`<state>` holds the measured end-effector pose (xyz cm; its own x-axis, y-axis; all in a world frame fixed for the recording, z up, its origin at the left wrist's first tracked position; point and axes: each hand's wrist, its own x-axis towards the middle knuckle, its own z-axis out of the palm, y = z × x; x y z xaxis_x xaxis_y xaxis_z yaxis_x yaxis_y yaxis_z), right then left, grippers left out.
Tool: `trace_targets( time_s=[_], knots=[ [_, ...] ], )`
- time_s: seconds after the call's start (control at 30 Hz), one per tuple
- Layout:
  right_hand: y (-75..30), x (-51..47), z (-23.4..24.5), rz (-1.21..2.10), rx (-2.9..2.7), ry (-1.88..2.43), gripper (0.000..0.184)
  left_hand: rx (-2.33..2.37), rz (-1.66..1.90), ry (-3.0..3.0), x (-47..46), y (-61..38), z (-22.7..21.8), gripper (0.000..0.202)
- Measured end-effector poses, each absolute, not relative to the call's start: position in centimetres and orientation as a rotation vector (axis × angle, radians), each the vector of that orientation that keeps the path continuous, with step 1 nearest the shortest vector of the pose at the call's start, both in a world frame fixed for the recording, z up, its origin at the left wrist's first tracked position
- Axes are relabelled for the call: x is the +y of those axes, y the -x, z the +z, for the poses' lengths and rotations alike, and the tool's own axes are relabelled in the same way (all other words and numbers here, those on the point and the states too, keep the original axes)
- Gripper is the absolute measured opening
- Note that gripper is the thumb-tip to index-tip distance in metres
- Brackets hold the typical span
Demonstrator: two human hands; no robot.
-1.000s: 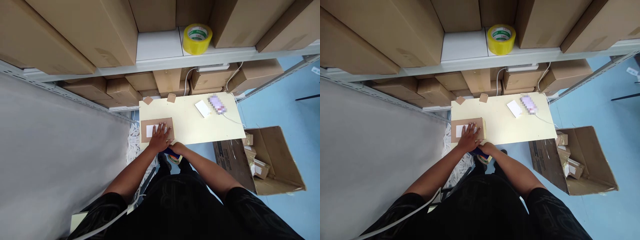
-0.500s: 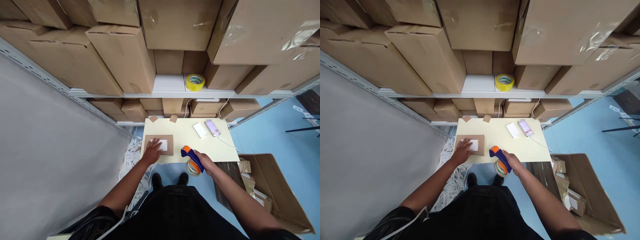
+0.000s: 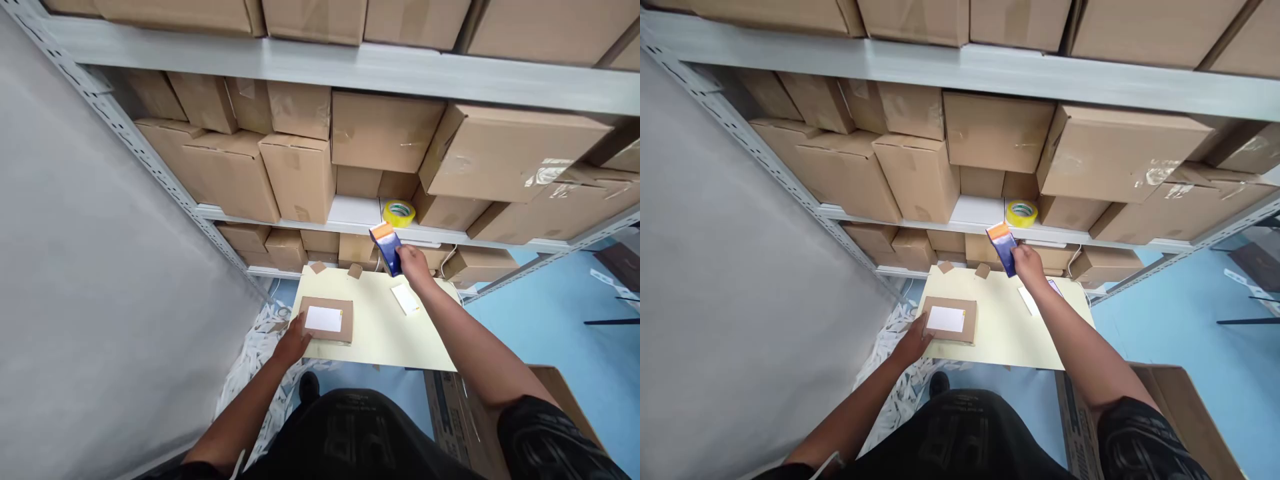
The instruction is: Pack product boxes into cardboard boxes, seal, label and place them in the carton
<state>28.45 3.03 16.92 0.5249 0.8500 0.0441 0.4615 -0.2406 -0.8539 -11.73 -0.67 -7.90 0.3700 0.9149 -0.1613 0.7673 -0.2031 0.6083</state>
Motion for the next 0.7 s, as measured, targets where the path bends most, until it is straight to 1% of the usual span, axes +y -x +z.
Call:
trace_targets(
  time_s=[0.1,0.17,0.27,0.4,0.5,0.57,0.63,0.67,0.7],
  knots=[
    [-26.1,7.9,19.9,0.117,-1.428,2.06,0.031,1.372,0.367,-1.999,-0.6,12.4,-8.2,0.08],
    [-24.5,11.1,20.9,-0.116,-1.595,2.128,0.029,1.324,0.374,-1.98,-0.5,12.9,-8.2,0.082],
    [-22.9,15.7,20.9,-0.304,-1.727,2.149,0.027,1.253,0.358,-1.945,-0.1,13.9,-7.9,0.086],
    [-22.2,20.0,20.1,-0.281,-1.722,2.147,0.025,1.182,0.326,-1.897,0.7,14.9,-7.4,0.087],
    [-22.1,21.0,20.1,-0.25,-1.698,2.153,0.026,1.149,0.353,-1.887,1.2,15.3,-7.5,0.087],
    [-22.0,20.1,19.9,-0.274,-1.635,2.164,0.033,1.138,0.396,-1.842,1.5,15.5,-7.8,0.091],
    [-21.7,17.4,18.6,-0.248,-1.528,2.128,0.039,1.168,0.41,-1.728,1.7,15.8,-8.1,0.096],
    [-21.4,15.3,17.3,-0.19,-1.458,2.095,0.039,1.192,0.397,-1.657,1.8,15.9,-8.3,0.096],
    [-21.0,12.7,15.5,-0.063,-1.389,2.04,0.036,1.213,0.374,-1.584,1.9,16.1,-8.4,0.094]
  ],
)
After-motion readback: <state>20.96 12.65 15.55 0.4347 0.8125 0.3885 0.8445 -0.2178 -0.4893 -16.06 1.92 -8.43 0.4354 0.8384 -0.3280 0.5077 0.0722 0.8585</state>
